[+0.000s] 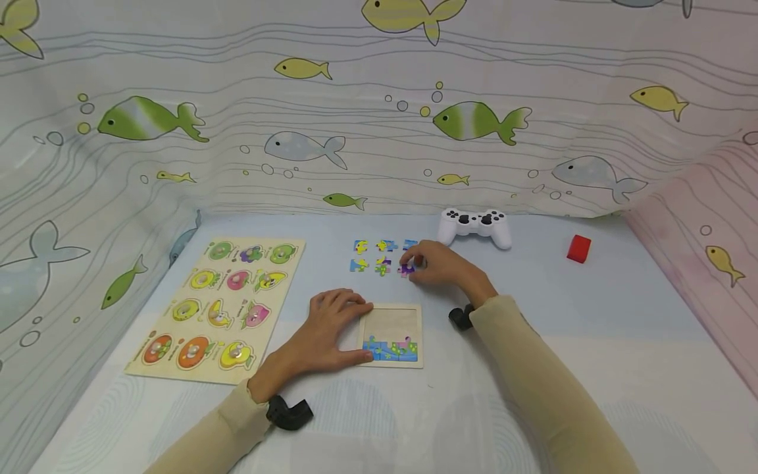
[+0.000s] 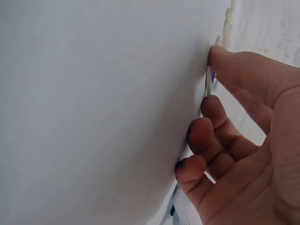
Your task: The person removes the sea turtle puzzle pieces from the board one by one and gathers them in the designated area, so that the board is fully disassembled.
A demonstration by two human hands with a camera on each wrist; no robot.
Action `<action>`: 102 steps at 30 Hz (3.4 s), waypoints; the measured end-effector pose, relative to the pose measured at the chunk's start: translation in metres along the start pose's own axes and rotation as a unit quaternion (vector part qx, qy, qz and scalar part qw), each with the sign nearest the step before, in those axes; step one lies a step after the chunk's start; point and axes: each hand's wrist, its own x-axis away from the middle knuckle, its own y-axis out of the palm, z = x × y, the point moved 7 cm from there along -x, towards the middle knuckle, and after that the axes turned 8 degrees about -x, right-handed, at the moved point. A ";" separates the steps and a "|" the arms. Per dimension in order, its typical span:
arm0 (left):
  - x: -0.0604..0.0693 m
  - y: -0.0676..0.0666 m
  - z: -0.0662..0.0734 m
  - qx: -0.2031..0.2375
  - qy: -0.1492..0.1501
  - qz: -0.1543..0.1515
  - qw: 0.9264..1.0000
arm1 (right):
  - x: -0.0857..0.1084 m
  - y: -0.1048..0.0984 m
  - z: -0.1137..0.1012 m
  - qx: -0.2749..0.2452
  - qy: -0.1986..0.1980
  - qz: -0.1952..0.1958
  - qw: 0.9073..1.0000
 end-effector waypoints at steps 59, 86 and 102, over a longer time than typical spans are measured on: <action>0.000 0.001 0.000 0.002 0.004 0.009 1.000 | 0.056 0.052 -0.055 -0.102 -0.106 -0.074 0.986; 0.001 0.002 0.000 0.001 0.005 -0.005 1.000 | 0.067 0.082 -0.088 -0.037 -0.115 -0.118 0.986; 0.001 0.004 0.000 -0.004 0.014 -0.023 1.000 | 0.066 0.084 -0.086 -0.043 -0.102 -0.123 0.986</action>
